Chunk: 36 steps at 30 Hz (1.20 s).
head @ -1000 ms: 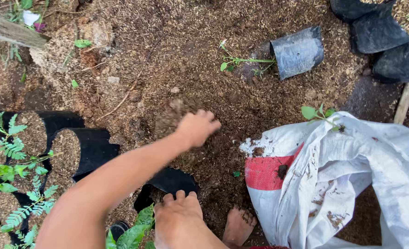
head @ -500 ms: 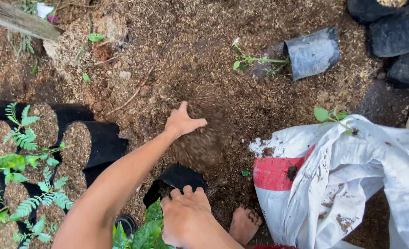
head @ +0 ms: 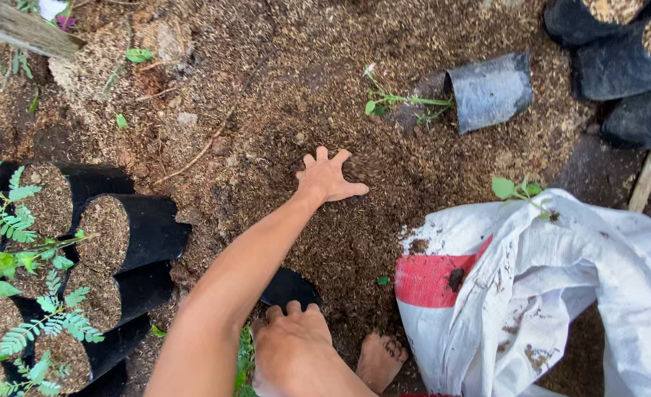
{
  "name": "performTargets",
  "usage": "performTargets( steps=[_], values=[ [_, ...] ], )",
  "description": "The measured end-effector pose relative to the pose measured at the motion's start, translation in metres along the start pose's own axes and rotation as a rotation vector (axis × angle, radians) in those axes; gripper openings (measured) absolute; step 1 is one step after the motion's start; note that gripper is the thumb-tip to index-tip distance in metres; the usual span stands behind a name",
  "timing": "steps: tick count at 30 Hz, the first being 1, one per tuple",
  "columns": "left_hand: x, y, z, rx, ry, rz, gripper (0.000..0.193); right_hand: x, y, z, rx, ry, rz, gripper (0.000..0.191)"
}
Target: The person fills a black plastic polybag with soil from a pile, removes a seedling from its nursery pot, and places the seedling with its root ball into the polybag. They press soil around the seedling, set the planted polybag with the other potted plants, and finally open a large white woven sack.
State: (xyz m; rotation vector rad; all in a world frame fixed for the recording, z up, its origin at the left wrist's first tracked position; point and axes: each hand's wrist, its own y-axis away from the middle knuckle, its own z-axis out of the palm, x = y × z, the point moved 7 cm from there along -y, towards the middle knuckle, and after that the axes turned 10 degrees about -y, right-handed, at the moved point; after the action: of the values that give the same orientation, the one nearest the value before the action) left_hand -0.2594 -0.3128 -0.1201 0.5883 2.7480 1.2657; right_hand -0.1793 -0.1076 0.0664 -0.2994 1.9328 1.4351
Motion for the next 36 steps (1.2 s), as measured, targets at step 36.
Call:
performTargets(
  steps=[36],
  values=[
    [-0.068, 0.078, 0.074, -0.064, 0.371, -0.343, 0.132, 0.038, 0.055, -0.008, 0.189, -0.019, 0.108, 0.042]
  ],
)
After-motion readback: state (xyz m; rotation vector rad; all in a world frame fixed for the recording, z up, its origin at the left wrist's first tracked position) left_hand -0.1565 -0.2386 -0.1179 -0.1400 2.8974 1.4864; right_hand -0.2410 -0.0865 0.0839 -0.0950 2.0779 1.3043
